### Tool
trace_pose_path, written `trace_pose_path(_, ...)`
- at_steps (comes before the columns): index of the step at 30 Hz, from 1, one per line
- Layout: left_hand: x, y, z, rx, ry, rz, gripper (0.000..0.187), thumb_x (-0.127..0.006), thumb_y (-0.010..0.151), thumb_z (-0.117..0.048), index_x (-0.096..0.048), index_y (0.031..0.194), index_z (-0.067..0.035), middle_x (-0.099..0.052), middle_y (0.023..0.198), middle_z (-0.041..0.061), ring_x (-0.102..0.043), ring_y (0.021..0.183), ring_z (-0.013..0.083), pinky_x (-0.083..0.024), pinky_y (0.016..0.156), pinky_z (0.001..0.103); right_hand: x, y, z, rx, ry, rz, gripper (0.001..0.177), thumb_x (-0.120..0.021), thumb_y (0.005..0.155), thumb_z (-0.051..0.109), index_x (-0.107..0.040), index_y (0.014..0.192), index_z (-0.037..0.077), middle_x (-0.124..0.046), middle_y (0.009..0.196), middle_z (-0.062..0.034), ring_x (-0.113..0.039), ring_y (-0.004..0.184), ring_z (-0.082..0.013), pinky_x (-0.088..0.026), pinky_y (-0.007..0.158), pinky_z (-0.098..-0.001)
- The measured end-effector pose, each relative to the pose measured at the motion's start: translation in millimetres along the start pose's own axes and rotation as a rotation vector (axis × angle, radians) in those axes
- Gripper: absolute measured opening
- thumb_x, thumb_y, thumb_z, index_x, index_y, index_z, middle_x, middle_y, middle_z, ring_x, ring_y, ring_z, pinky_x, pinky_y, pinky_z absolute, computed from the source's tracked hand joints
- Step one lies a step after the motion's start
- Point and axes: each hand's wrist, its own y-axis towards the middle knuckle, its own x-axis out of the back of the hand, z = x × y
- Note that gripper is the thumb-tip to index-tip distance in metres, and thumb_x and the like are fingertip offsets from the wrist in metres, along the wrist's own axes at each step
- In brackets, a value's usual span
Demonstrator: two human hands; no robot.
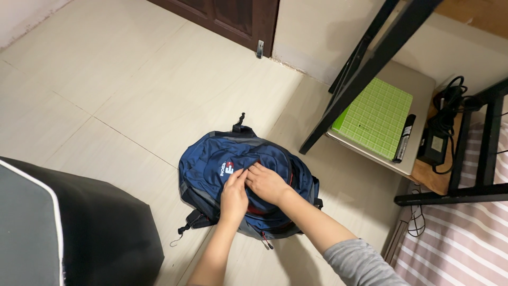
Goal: The person unpacks a blue backpack on the floor, removing a water bottle, charger, marker, smartphone, earphones, hair tie, glasses case, and wallet, placing each item on a white side table. The backpack is then zipped and set under the table.
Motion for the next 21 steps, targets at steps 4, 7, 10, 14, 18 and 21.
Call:
trace_pose_path(4, 2, -9, -11, -0.073, 0.105, 0.042, 0.046, -0.054, 0.086, 0.004, -0.067, 0.129, -0.004, -0.064, 0.133, 0.012, -0.060, 0.114, 0.0361, -0.050, 0.099, 0.041, -40, 1, -1, -0.125, 0.125, 0.293, 0.024, -0.057, 0.091, 0.021, -0.075, 0.096, 0.006, -0.073, 0.103, -0.0087, -0.064, 0.110, -0.0260, -0.046, 0.102, -0.0393)
trace_pose_path(7, 2, -14, -17, -0.077, 0.131, 0.048, 0.046, -0.055, 0.085, 0.002, -0.066, 0.129, -0.004, -0.064, 0.133, 0.009, -0.059, 0.114, 0.0336, -0.049, 0.097, 0.042, -77, 0, -1, -0.192, 0.229, 0.503, 0.022, -0.055, 0.095, 0.021, -0.075, 0.096, 0.012, -0.074, 0.103, -0.0075, -0.068, 0.106, -0.0255, -0.048, 0.096, -0.0400)
trace_pose_path(10, 2, -15, -19, -0.100, 0.199, 0.045, 0.043, -0.057, 0.085, -0.002, -0.068, 0.127, -0.006, -0.065, 0.133, 0.006, -0.059, 0.113, 0.0303, -0.045, 0.097, 0.044, -116, 0, -2, -0.293, 0.326, 0.645, 0.023, -0.053, 0.098, 0.026, -0.073, 0.101, 0.014, -0.074, 0.107, -0.0091, -0.070, 0.106, -0.0268, -0.052, 0.090, -0.0413)
trace_pose_path(14, 1, -16, -14, -0.101, 0.200, 0.049, 0.039, -0.058, 0.087, -0.006, -0.070, 0.124, -0.009, -0.067, 0.130, 0.003, -0.059, 0.114, 0.0267, -0.041, 0.098, 0.043, -153, 5, 2, -0.275, 0.248, 0.425, 0.025, -0.054, 0.089, 0.030, -0.076, 0.096, 0.019, -0.075, 0.107, -0.0089, -0.069, 0.105, -0.0281, -0.052, 0.090, -0.0436)
trace_pose_path(18, -1, -8, 13, -0.012, 0.083, 0.043, 0.027, -0.056, 0.093, -0.009, -0.075, 0.111, -0.018, -0.070, 0.130, -0.002, -0.060, 0.125, 0.0230, -0.040, 0.108, 0.042, -145, 22, 3, -0.369, 0.325, 0.291, 0.022, -0.058, 0.086, 0.027, -0.075, 0.095, 0.015, -0.075, 0.109, -0.0088, -0.069, 0.105, -0.0284, -0.053, 0.091, -0.0424)
trace_pose_path(21, -3, 9, 47, 0.020, 0.173, -0.115, 0.027, -0.053, 0.097, -0.008, -0.069, 0.117, -0.017, -0.063, 0.142, 0.005, -0.048, 0.143, 0.0344, -0.033, 0.116, 0.049, -111, 36, 1, -0.325, 0.498, 0.093, 0.027, -0.057, 0.091, 0.019, -0.072, 0.112, 0.011, -0.073, 0.115, -0.0113, -0.070, 0.105, -0.0300, -0.055, 0.090, -0.0411)
